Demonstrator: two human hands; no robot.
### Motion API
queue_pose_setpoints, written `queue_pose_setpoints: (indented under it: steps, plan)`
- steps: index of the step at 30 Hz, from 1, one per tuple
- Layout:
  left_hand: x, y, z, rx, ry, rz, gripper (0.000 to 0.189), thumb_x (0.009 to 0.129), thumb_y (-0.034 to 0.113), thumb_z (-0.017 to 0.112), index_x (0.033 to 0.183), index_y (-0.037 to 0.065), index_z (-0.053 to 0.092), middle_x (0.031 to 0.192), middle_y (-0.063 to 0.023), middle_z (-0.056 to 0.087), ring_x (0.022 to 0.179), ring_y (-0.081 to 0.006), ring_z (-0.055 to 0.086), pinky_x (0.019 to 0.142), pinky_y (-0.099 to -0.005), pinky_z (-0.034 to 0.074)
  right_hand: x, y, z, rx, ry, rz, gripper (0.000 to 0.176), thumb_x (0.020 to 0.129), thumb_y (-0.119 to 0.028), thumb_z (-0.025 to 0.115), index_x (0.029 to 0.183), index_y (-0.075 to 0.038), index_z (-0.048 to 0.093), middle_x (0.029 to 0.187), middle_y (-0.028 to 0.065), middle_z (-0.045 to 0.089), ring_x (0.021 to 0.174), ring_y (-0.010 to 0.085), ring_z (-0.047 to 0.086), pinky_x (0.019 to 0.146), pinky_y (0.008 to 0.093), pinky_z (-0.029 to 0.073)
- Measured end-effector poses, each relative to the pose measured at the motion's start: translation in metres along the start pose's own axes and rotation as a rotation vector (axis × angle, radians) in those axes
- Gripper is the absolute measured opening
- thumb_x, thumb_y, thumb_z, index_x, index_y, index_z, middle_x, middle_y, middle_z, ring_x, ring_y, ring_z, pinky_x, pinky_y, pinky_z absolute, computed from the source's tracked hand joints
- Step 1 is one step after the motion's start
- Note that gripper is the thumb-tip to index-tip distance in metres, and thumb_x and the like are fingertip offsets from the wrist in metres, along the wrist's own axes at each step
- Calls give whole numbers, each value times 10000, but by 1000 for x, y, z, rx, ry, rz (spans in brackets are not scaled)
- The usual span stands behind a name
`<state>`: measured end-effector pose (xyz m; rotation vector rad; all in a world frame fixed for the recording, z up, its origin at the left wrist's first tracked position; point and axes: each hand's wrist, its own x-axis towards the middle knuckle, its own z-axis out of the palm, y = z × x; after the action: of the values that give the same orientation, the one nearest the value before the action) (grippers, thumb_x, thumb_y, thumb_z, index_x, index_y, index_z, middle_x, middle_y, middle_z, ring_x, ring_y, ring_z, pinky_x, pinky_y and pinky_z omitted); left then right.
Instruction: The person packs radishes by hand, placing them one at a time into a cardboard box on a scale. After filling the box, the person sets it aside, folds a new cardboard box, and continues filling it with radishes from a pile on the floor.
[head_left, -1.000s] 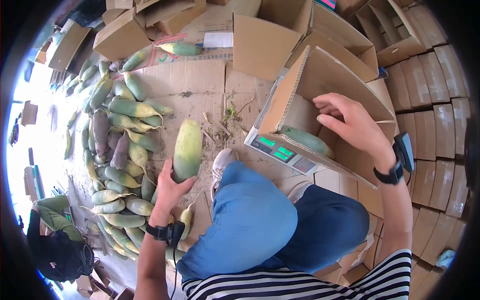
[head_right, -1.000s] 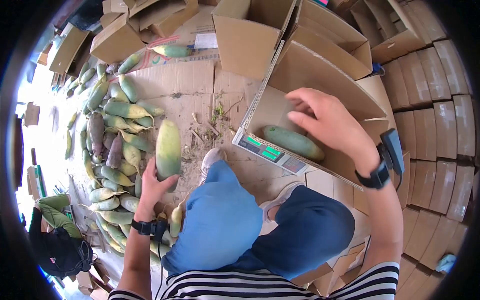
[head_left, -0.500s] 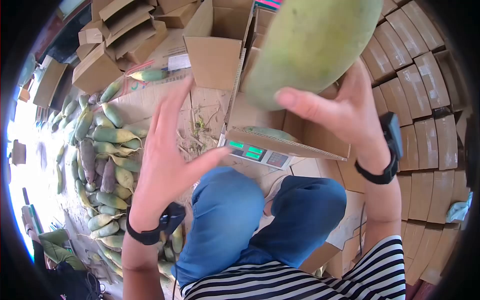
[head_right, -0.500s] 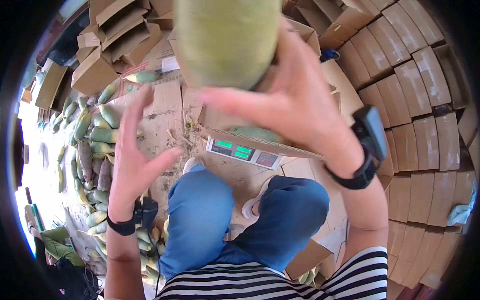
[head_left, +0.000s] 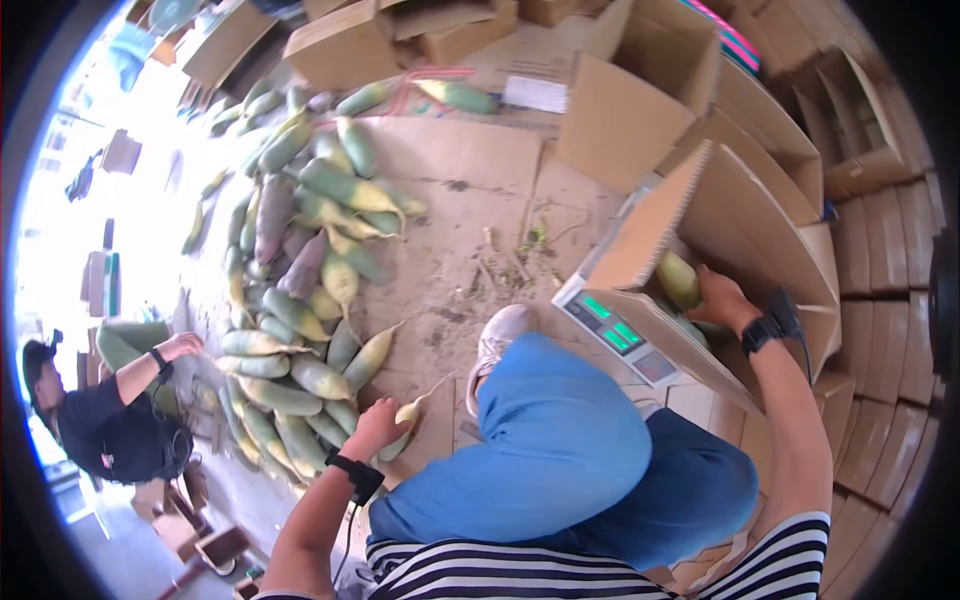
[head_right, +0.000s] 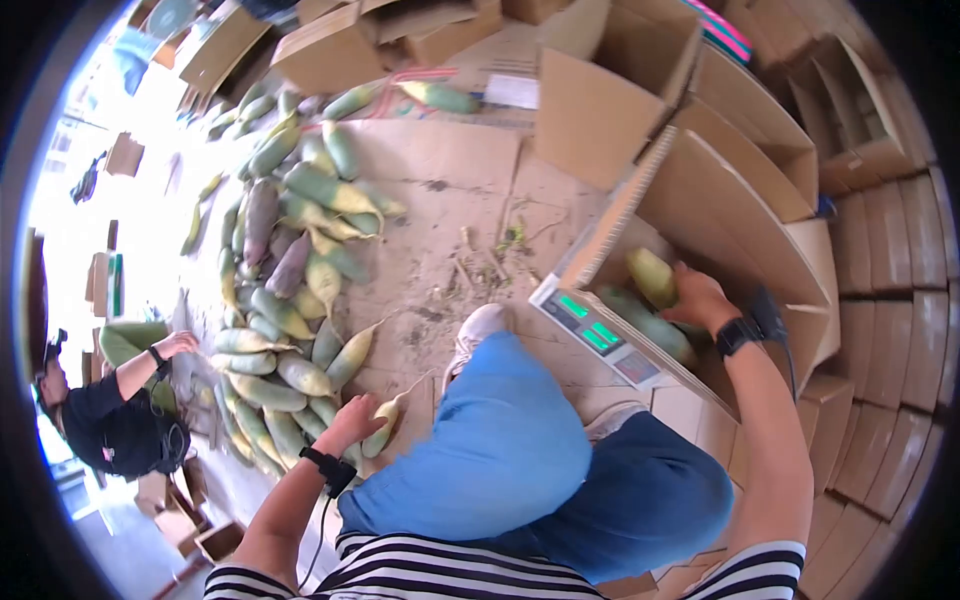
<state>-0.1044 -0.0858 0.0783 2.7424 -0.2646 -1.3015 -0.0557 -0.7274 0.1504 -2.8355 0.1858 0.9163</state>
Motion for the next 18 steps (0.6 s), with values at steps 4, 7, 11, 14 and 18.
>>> queue_pose_setpoints:
  steps: [4, 7, 11, 14, 18]
  plan:
    - [2, -30, 15, -221, 270, -99, 349, 813, 197, 665, 1105, 27, 581, 1067, -215, 594, 982, -405, 600, 851, -474, 502, 6, 17, 14, -9, 168, -127, 764, 699, -269, 809, 1311, 0, 441, 1149, 255, 613, 1051, 419, 602, 905, 474, 495]
    - [-6, -33, -8, -285, 691, -125, 304, 798, 110, 632, 1078, 11, 566, 1060, -216, 579, 1018, -415, 563, 866, -453, 485, -16, 5, -22, 192, 190, -81, 626, 783, -171, 745, 1332, -22, 484, 1188, 214, 614, 1036, 334, 634, 893, 393, 514]
    - [0, -79, -20, -123, 720, -268, 386, 792, 91, 624, 1167, 28, 558, 1171, -199, 566, 1110, -391, 537, 921, -454, 459, -82, -62, -93, 645, 285, -49, 438, 863, -56, 648, 1284, -9, 541, 1151, 180, 632, 1015, 228, 637, 893, 318, 505]
    - [15, -114, -15, 346, 606, -201, 474, 813, 99, 604, 1279, 59, 526, 1296, -165, 531, 1217, -343, 484, 989, -495, 402, -134, -104, -116, 718, 391, -74, 395, 881, -22, 603, 1270, 6, 542, 1125, 163, 640, 1017, 226, 636, 908, 322, 494]
    - [40, -138, -13, 696, 548, -21, 468, 871, 117, 537, 1333, 63, 484, 1369, -149, 486, 1267, -325, 452, 1003, -546, 375, -180, -148, -123, 534, 495, -127, 358, 865, 11, 566, 1223, 16, 569, 1126, 140, 645, 1020, 229, 638, 925, 338, 478]
